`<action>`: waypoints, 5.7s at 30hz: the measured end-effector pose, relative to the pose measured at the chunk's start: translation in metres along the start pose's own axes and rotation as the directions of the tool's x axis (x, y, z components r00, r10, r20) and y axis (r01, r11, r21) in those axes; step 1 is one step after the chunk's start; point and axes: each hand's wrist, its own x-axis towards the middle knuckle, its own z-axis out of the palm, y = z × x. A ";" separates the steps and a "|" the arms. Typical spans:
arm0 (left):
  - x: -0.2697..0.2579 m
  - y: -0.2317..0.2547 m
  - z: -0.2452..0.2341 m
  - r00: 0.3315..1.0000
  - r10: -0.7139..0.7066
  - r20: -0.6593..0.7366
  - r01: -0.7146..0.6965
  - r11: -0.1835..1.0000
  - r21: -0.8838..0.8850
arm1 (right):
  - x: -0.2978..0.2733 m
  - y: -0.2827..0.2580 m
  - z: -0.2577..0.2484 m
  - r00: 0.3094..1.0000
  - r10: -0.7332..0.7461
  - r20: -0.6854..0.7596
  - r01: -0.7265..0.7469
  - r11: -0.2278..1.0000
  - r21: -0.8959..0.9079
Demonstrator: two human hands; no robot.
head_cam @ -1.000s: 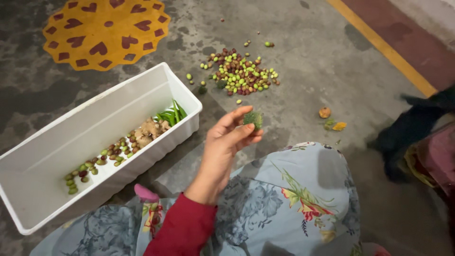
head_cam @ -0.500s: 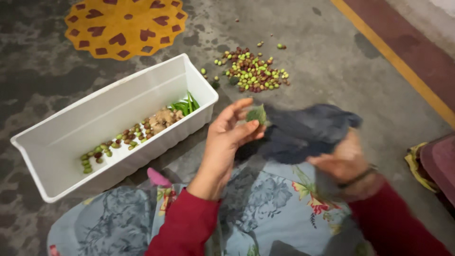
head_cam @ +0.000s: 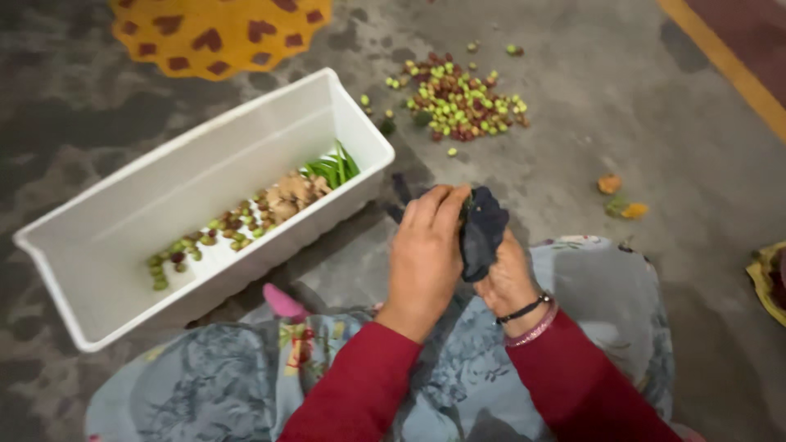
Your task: The person sits on the floor and sorts a pile of small green and brown fruits, ginger, and green chilies. They pick up the fruits one by one, inspect them, and place them into a white rectangular container. The person also uses a dark cloth to wipe a spiky green fruit before placing it in the container.
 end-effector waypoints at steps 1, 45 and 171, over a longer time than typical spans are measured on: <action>0.001 0.001 0.007 1.000 -0.015 0.017 0.015 1.000 -0.008 | 0.002 -0.002 -0.008 0.999 -0.025 -0.037 0.024 1.000 -0.015; 0.021 -0.004 0.009 0.708 -0.349 0.614 0.689 0.148 -0.710 | 0.036 -0.026 -0.012 0.992 0.124 0.009 -0.120 0.938 0.324; 0.009 -0.041 0.037 0.937 -0.346 -0.051 0.316 0.899 -0.303 | 0.034 -0.003 -0.009 0.990 0.142 0.010 -0.142 0.988 0.057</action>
